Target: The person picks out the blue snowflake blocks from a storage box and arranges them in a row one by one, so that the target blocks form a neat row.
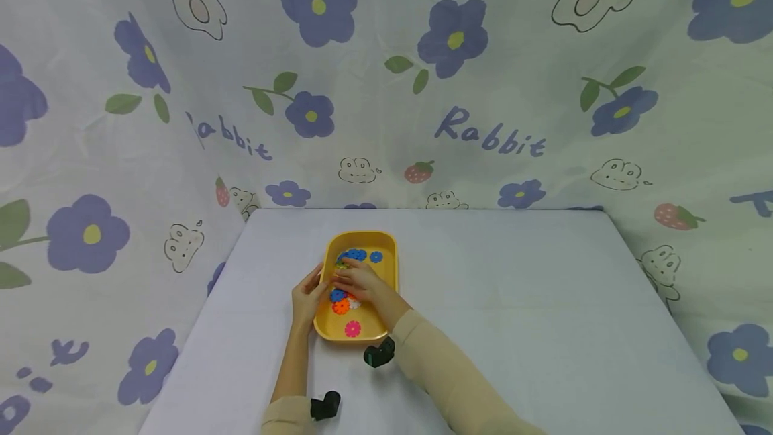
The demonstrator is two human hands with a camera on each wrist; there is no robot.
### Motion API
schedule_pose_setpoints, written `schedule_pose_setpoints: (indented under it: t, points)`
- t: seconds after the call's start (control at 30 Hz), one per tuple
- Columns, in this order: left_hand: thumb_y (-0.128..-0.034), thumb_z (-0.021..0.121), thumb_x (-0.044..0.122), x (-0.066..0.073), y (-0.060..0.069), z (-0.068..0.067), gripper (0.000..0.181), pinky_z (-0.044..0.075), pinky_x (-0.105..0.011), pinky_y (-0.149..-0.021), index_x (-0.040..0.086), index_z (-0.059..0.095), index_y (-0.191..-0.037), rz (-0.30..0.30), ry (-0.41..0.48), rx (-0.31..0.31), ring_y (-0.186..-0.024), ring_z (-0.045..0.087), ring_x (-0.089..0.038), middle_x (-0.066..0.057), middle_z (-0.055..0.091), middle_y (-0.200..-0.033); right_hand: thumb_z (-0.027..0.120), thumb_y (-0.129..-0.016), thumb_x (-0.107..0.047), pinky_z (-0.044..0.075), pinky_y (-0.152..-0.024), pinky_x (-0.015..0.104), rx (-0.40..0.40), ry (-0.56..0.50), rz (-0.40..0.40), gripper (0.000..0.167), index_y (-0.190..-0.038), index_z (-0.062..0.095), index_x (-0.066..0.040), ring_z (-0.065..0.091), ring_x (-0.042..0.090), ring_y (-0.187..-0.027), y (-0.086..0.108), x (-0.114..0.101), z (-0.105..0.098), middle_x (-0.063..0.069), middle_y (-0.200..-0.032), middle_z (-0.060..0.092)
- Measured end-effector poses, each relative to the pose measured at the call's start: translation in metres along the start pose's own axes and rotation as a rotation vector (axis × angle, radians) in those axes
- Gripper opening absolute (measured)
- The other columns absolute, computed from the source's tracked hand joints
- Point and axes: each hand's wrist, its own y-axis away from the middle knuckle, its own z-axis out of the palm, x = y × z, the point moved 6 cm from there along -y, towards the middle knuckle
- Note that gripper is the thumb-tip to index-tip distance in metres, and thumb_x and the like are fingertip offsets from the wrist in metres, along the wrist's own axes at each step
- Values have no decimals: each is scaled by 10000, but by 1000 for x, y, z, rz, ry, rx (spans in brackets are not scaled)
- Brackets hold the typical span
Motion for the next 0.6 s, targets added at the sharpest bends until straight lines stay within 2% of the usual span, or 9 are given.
schedule_pose_setpoints:
  t: [0.3, 0.47, 0.6]
  points:
    - [-886, 551, -49, -2, 0, 0, 457, 519, -165, -789, -28, 490, -1339, -10, 2, 16, -933, 590, -50, -331, 518, -1257, 485, -951, -14, 474, -957, 400, -25, -6, 9, 574, -1483, 290, -103, 568, 289, -1096, -3, -2, -1, 188, -1422, 379]
    - [-886, 553, -30, -4, -1, -1, 464, 525, -198, -808, 3, 498, -1346, -29, -9, 14, -922, 570, -55, -309, 530, -1252, 491, -951, -14, 456, -978, 410, 30, -90, -15, 621, -1500, 205, -65, 521, 333, -1182, -5, -4, -9, 232, -1407, 376]
    - [-890, 557, -11, -5, -2, -1, 465, 525, -216, -824, 23, 502, -1350, -46, -18, 16, -908, 563, -61, -297, 530, -1255, 489, -948, 2, 453, -981, 410, 79, -170, -29, 628, -1501, 199, -63, 498, 352, -1208, -9, -5, -14, 237, -1403, 376]
